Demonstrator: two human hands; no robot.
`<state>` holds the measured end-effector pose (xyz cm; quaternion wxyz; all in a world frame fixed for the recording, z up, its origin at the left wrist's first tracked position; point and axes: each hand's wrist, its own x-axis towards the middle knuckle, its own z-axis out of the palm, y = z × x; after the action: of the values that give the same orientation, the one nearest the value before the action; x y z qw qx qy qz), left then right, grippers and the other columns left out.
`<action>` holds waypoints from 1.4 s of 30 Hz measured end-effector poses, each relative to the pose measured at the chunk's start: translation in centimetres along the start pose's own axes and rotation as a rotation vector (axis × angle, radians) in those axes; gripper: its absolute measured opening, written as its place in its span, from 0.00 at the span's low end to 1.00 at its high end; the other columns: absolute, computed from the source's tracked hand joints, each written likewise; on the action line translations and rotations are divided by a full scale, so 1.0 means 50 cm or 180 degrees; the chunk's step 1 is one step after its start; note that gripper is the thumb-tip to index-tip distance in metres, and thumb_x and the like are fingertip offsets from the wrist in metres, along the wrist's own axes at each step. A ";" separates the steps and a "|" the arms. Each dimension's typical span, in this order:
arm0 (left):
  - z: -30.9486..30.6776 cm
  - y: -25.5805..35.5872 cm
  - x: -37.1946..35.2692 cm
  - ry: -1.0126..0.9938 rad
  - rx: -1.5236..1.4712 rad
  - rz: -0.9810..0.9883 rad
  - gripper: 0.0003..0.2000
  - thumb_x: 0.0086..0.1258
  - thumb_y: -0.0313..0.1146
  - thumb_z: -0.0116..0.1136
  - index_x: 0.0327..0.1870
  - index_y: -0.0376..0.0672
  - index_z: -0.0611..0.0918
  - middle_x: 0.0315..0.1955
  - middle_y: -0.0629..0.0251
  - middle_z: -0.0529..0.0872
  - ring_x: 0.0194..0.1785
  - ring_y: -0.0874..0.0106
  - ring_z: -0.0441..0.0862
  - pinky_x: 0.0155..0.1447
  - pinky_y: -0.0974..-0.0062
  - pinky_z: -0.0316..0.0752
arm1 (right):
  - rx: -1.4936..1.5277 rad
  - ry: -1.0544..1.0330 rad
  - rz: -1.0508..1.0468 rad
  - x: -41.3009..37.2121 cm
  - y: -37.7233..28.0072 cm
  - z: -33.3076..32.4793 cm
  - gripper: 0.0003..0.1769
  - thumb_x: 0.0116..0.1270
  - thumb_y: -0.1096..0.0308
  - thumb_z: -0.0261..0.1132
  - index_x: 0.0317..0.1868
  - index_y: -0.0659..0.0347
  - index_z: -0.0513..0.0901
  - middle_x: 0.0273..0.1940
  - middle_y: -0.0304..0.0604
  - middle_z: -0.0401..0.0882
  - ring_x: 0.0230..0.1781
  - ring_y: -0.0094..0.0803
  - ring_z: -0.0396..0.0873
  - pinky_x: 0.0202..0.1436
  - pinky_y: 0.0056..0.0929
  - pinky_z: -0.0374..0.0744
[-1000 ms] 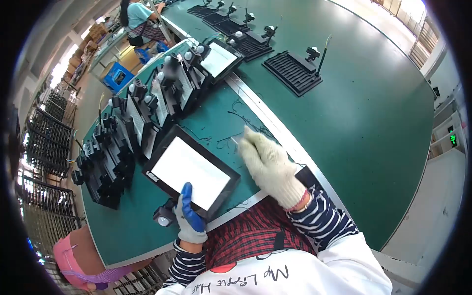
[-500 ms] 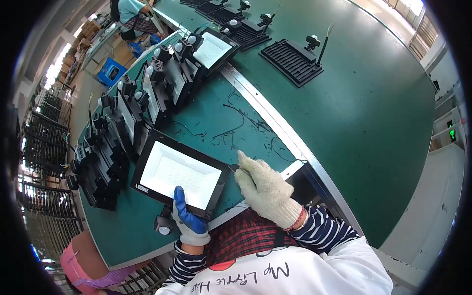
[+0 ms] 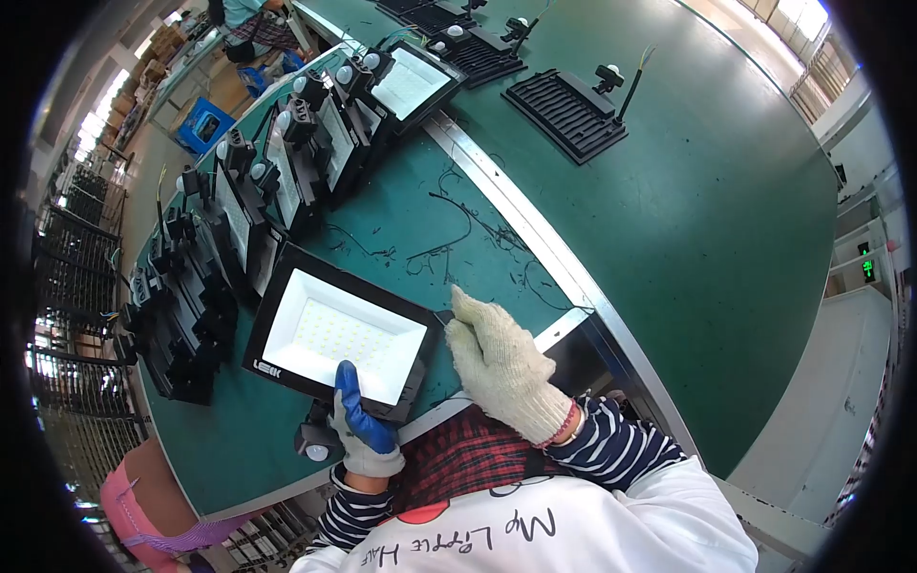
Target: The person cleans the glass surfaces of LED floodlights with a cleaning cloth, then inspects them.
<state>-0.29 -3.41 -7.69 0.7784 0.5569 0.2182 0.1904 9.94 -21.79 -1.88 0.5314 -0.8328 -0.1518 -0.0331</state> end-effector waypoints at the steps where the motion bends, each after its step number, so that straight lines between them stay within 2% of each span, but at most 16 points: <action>1: -0.003 -0.002 -0.015 -0.0071 0.0631 0.0240 0.27 0.84 0.46 0.46 0.72 0.33 0.69 0.66 0.52 0.77 0.67 0.63 0.78 0.71 0.65 0.73 | -0.0035 -0.0037 0.0037 0.003 -0.003 -0.001 0.23 0.72 0.68 0.65 0.66 0.62 0.77 0.45 0.53 0.85 0.42 0.48 0.87 0.47 0.41 0.84; 3: -0.004 -0.001 -0.017 -0.0040 0.0667 0.0134 0.26 0.84 0.46 0.47 0.71 0.33 0.70 0.65 0.53 0.78 0.66 0.65 0.78 0.71 0.66 0.74 | -0.0107 -0.0108 0.0124 0.005 -0.012 -0.006 0.23 0.71 0.69 0.66 0.65 0.62 0.78 0.44 0.53 0.85 0.42 0.48 0.87 0.46 0.40 0.84; 5: -0.001 0.008 0.000 0.0152 -0.0534 -0.0557 0.25 0.84 0.45 0.47 0.70 0.33 0.71 0.65 0.53 0.78 0.65 0.66 0.79 0.70 0.67 0.74 | -0.0044 -0.0042 0.0067 0.008 -0.012 -0.001 0.22 0.71 0.70 0.66 0.65 0.62 0.78 0.43 0.52 0.85 0.42 0.47 0.87 0.45 0.40 0.84; 9: 0.008 0.025 0.002 0.0060 -0.0373 -0.0488 0.24 0.85 0.45 0.46 0.69 0.33 0.73 0.63 0.54 0.79 0.64 0.67 0.80 0.69 0.69 0.74 | 0.0041 0.0039 -0.0025 0.017 -0.014 0.007 0.21 0.72 0.69 0.66 0.64 0.61 0.79 0.42 0.50 0.85 0.41 0.46 0.87 0.44 0.40 0.84; 11: 0.006 0.021 0.003 0.0250 -0.0394 -0.0456 0.24 0.85 0.45 0.46 0.68 0.33 0.73 0.63 0.54 0.80 0.63 0.68 0.80 0.69 0.69 0.74 | -0.0025 -0.0109 0.0074 0.021 -0.020 -0.001 0.22 0.72 0.68 0.65 0.64 0.60 0.79 0.42 0.49 0.85 0.41 0.46 0.87 0.44 0.39 0.84; 14: -0.001 0.024 0.006 0.0006 -0.0356 -0.0442 0.23 0.85 0.44 0.47 0.68 0.33 0.74 0.63 0.54 0.80 0.62 0.67 0.81 0.68 0.69 0.75 | -0.0068 -0.0338 0.0171 0.028 -0.020 -0.011 0.23 0.72 0.67 0.66 0.66 0.57 0.79 0.42 0.48 0.85 0.42 0.47 0.87 0.45 0.38 0.84; 18: -0.001 0.004 0.012 0.0404 -0.0492 -0.0311 0.24 0.82 0.43 0.50 0.69 0.32 0.72 0.64 0.53 0.79 0.63 0.65 0.81 0.68 0.66 0.76 | -0.0061 -0.0515 0.0051 0.037 -0.023 -0.025 0.24 0.71 0.67 0.66 0.66 0.59 0.79 0.42 0.48 0.85 0.41 0.44 0.87 0.47 0.36 0.83; 20: 0.027 0.059 0.013 0.0518 -0.0445 -0.0389 0.26 0.80 0.43 0.52 0.71 0.32 0.71 0.65 0.52 0.79 0.64 0.63 0.81 0.68 0.63 0.77 | 0.0531 -0.0772 -0.0675 0.068 0.013 -0.048 0.21 0.71 0.70 0.66 0.64 0.64 0.81 0.42 0.48 0.87 0.41 0.37 0.87 0.46 0.32 0.83; 21: 0.025 0.088 0.023 0.0434 -0.0719 -0.0568 0.29 0.78 0.43 0.54 0.72 0.32 0.69 0.64 0.50 0.79 0.64 0.59 0.81 0.68 0.59 0.77 | 0.0915 -0.1153 -0.0637 0.087 -0.003 -0.084 0.18 0.72 0.73 0.66 0.61 0.67 0.83 0.42 0.48 0.87 0.40 0.32 0.86 0.46 0.28 0.83; 22: 0.010 0.101 0.029 0.0134 -0.0709 -0.0592 0.30 0.76 0.42 0.55 0.73 0.31 0.68 0.64 0.50 0.79 0.63 0.55 0.82 0.68 0.55 0.78 | 0.1548 -0.0867 -0.0333 0.096 -0.013 -0.082 0.18 0.72 0.74 0.66 0.61 0.67 0.83 0.42 0.47 0.88 0.39 0.29 0.85 0.46 0.27 0.83; 24: 0.011 0.135 0.026 -0.0102 -0.0926 -0.0869 0.30 0.75 0.41 0.56 0.72 0.31 0.68 0.63 0.49 0.80 0.63 0.54 0.82 0.68 0.53 0.78 | 0.1370 -0.0955 -0.0250 0.149 -0.047 -0.120 0.19 0.74 0.70 0.66 0.63 0.64 0.83 0.43 0.44 0.88 0.42 0.26 0.85 0.49 0.25 0.83; 27: -0.004 0.147 0.020 -0.0388 -0.0651 -0.1270 0.31 0.73 0.39 0.57 0.73 0.31 0.68 0.64 0.48 0.80 0.63 0.53 0.83 0.69 0.52 0.78 | 0.0577 -0.1335 -0.0821 0.224 -0.036 -0.111 0.22 0.74 0.66 0.69 0.65 0.66 0.81 0.47 0.42 0.88 0.41 0.21 0.84 0.49 0.20 0.84; 30: 0.013 0.178 0.009 -0.0635 -0.0818 -0.1554 0.31 0.72 0.37 0.57 0.74 0.32 0.67 0.64 0.47 0.80 0.64 0.52 0.82 0.69 0.52 0.77 | 0.0580 -0.1662 -0.0445 0.249 -0.053 -0.098 0.21 0.74 0.64 0.69 0.63 0.65 0.83 0.49 0.43 0.89 0.41 0.19 0.84 0.49 0.20 0.84; 31: 0.018 0.188 0.007 -0.0681 -0.0971 -0.1610 0.31 0.72 0.36 0.57 0.73 0.30 0.68 0.64 0.46 0.80 0.64 0.52 0.82 0.69 0.54 0.77 | 0.0583 -0.1717 -0.0577 0.254 -0.048 -0.093 0.20 0.74 0.64 0.69 0.61 0.65 0.84 0.49 0.43 0.89 0.42 0.19 0.85 0.49 0.20 0.84; 33: 0.022 0.204 0.003 -0.0755 -0.1274 -0.1717 0.30 0.73 0.35 0.55 0.73 0.27 0.68 0.65 0.44 0.79 0.64 0.53 0.82 0.69 0.58 0.77 | 0.0477 -0.1856 -0.0557 0.257 -0.052 -0.099 0.19 0.74 0.64 0.69 0.60 0.65 0.85 0.49 0.43 0.89 0.43 0.20 0.85 0.51 0.21 0.84; 42: 0.037 0.236 -0.005 -0.0825 -0.1406 -0.1848 0.31 0.73 0.33 0.53 0.75 0.27 0.64 0.67 0.41 0.76 0.68 0.48 0.78 0.71 0.52 0.75 | 0.0099 -0.2227 -0.0491 0.238 -0.058 -0.127 0.16 0.72 0.63 0.70 0.57 0.58 0.88 0.46 0.40 0.90 0.45 0.24 0.85 0.54 0.24 0.83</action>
<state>-0.12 -1.37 4.10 0.9223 0.3103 0.2203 -0.0675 21.10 -23.77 5.99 0.4558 -0.7717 -0.3874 0.2163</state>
